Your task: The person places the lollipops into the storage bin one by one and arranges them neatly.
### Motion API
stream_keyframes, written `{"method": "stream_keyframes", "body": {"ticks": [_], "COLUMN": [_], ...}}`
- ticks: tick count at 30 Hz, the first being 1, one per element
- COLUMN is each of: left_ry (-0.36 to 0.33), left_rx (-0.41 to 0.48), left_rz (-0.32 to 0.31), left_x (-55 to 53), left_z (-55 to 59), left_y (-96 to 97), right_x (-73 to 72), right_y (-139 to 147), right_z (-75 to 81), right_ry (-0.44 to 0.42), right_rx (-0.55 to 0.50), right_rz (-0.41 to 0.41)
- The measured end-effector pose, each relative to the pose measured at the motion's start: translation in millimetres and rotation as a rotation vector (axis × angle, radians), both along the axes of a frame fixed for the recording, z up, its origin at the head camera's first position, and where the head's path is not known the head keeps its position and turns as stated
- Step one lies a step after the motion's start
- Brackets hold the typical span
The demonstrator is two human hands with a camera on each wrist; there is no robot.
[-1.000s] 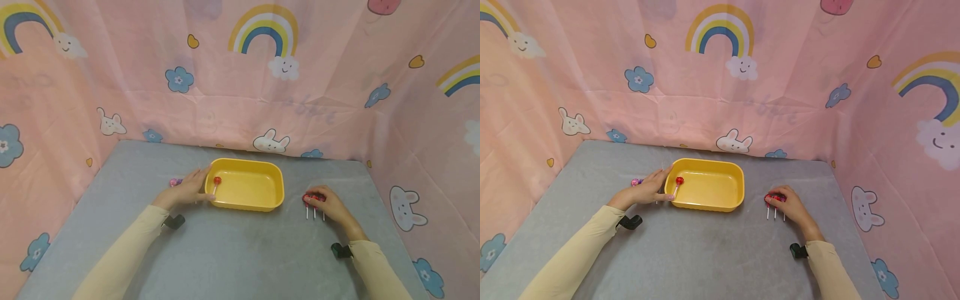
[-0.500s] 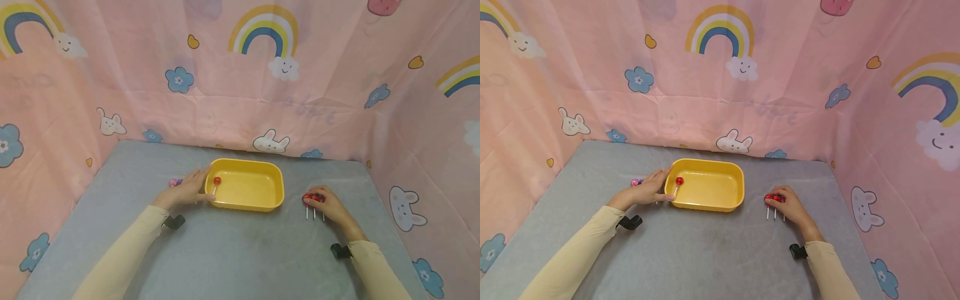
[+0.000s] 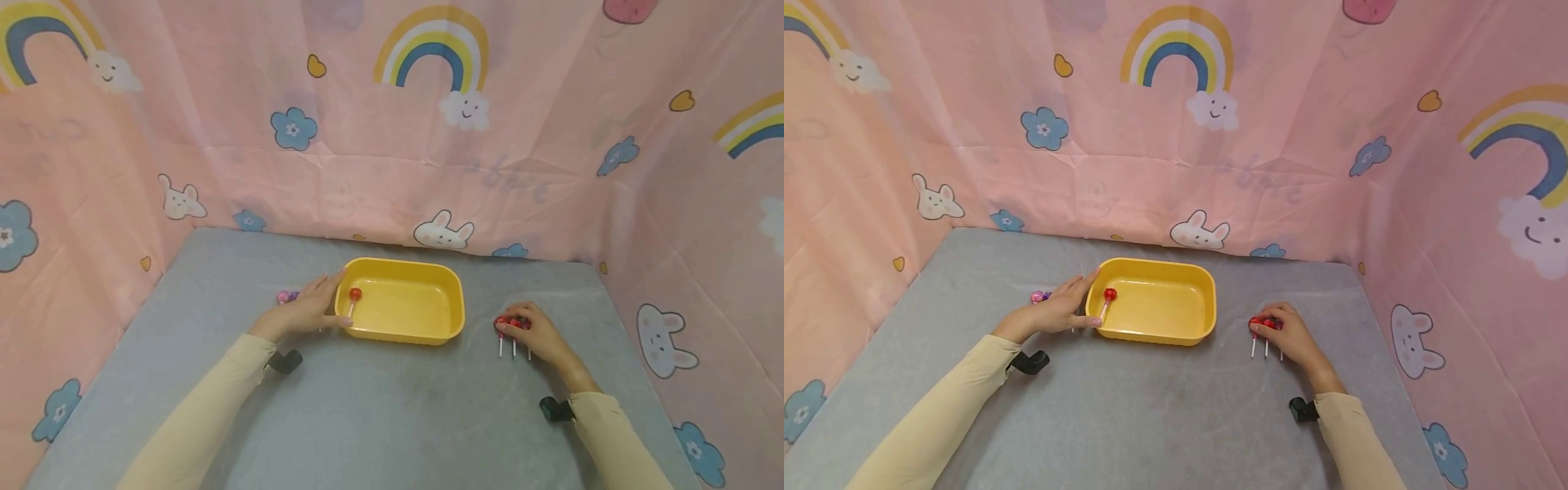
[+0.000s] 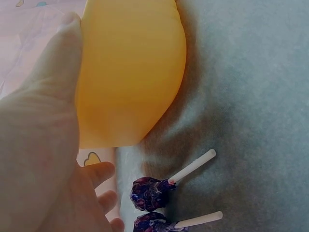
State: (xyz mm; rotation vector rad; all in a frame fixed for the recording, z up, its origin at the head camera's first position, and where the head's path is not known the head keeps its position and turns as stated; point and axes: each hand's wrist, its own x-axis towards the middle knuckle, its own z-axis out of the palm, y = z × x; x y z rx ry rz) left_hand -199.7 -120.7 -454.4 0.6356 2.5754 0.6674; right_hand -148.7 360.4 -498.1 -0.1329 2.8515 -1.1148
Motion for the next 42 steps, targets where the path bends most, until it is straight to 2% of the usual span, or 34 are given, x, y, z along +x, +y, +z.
{"method": "stream_keyframes", "body": {"ticks": [13, 27, 34, 42], "left_ry": [0.001, 0.001, 0.002, 0.000], "left_rx": [0.004, 0.016, 0.007, 0.012], "left_rz": [0.001, -0.003, 0.004, 0.005], "left_x": [0.7, 1.7, -0.7, -0.7], "left_z": [0.9, 2.9, -4.2, -4.4], "left_y": [-0.5, -0.4, -0.8, -1.1], "right_x": [0.1, 0.0, -0.7, -1.0], "right_y": [-1.8, -0.3, 0.4, -2.8], "right_z": [3.6, 4.0, 4.9, 19.1], "right_ry": [-0.017, -0.022, 0.018, -0.097], "right_rx": [0.024, 0.000, -0.045, -0.032], "right_rz": [-0.013, -0.020, -0.001, -0.025]}}
